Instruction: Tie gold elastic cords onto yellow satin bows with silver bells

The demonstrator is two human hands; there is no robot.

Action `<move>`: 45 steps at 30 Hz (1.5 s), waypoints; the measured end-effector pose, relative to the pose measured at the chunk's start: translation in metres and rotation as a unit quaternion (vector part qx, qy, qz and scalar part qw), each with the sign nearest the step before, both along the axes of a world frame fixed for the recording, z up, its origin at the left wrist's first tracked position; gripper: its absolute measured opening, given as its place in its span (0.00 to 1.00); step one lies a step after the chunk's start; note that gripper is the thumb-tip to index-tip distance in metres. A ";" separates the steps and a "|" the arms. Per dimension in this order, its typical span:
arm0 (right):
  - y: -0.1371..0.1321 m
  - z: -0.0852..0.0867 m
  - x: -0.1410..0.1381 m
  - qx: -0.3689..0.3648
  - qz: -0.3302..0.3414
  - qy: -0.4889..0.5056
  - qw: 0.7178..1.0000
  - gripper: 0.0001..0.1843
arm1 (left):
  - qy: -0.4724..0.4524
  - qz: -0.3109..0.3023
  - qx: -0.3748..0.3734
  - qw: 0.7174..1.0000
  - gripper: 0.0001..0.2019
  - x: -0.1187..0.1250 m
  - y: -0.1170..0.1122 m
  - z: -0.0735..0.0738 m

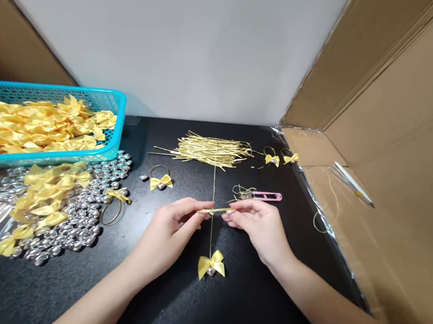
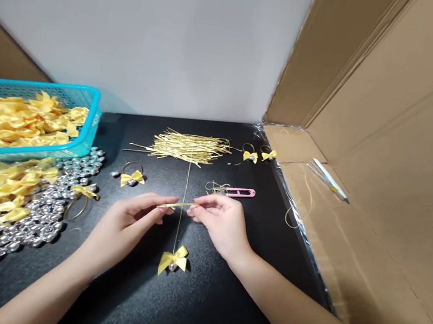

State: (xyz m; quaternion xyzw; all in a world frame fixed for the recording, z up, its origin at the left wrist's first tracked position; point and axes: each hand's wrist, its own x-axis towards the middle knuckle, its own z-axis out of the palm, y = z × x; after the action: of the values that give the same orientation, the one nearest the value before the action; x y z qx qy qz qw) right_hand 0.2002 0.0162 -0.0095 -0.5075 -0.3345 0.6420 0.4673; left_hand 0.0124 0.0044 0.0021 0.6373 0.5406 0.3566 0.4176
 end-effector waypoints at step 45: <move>-0.026 -0.002 -0.011 0.042 -0.067 0.049 0.996 0.11 | 0.048 0.067 0.177 0.981 0.09 0.032 -0.028 -0.006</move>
State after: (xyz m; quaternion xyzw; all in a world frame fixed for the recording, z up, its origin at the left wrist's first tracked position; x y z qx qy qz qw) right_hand 0.1887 -0.0097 -0.0114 -0.4768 -0.3034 0.6187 0.5458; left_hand 0.0449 -0.0240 -0.0037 0.6801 0.5297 0.4426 0.2470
